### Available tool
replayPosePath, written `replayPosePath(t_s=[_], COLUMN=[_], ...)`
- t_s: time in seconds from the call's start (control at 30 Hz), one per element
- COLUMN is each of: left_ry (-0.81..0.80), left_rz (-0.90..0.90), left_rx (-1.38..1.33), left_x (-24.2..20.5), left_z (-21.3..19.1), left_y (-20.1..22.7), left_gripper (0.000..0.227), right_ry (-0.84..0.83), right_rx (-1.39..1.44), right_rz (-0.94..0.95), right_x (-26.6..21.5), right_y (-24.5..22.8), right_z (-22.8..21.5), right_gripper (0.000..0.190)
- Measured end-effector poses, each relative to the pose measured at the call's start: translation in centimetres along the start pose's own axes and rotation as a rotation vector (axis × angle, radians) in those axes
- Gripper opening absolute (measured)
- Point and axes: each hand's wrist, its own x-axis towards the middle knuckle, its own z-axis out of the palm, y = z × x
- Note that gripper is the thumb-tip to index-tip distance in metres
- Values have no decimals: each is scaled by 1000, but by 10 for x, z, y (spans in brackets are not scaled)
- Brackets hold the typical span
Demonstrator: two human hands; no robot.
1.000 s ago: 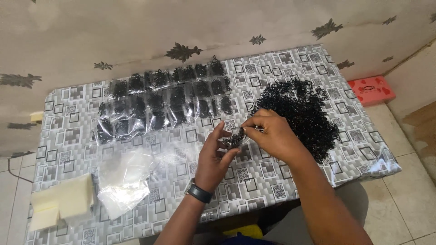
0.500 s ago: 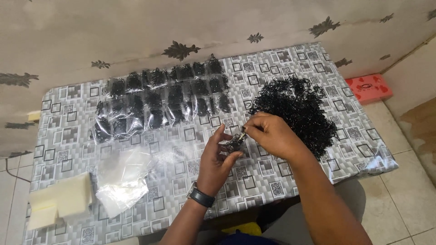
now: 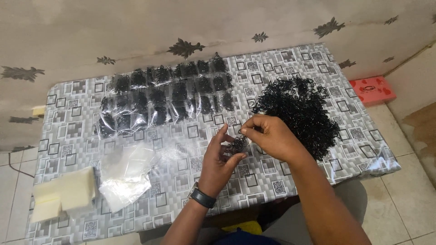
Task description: The person picks up small black plastic items from a large pile on a table and places them into small clear plastic bags.
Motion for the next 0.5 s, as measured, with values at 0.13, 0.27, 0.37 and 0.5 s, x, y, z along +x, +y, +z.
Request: replayPosePath(t_s=[0.13,0.27,0.37,0.5], left_ry=[4,1,-2,5], left_rz=[3,-1,-12,-31], left_rx=[-15,-35,-49,-85], left_x=[0,-2,-3,-3], left_z=[1,2,3,4], left_y=[5,1,1,6], left_gripper=[88,88,87,87], right_ry=[22,72,65,73], right_rx=[-43,-41,-117,-124], right_rz=[-73,-20,-80,-163], right_x=[5,-4,-3,-4], right_y=[12,15,10,1], right_z=[0,3,1,-1], right_gripper=[14,15,14,14])
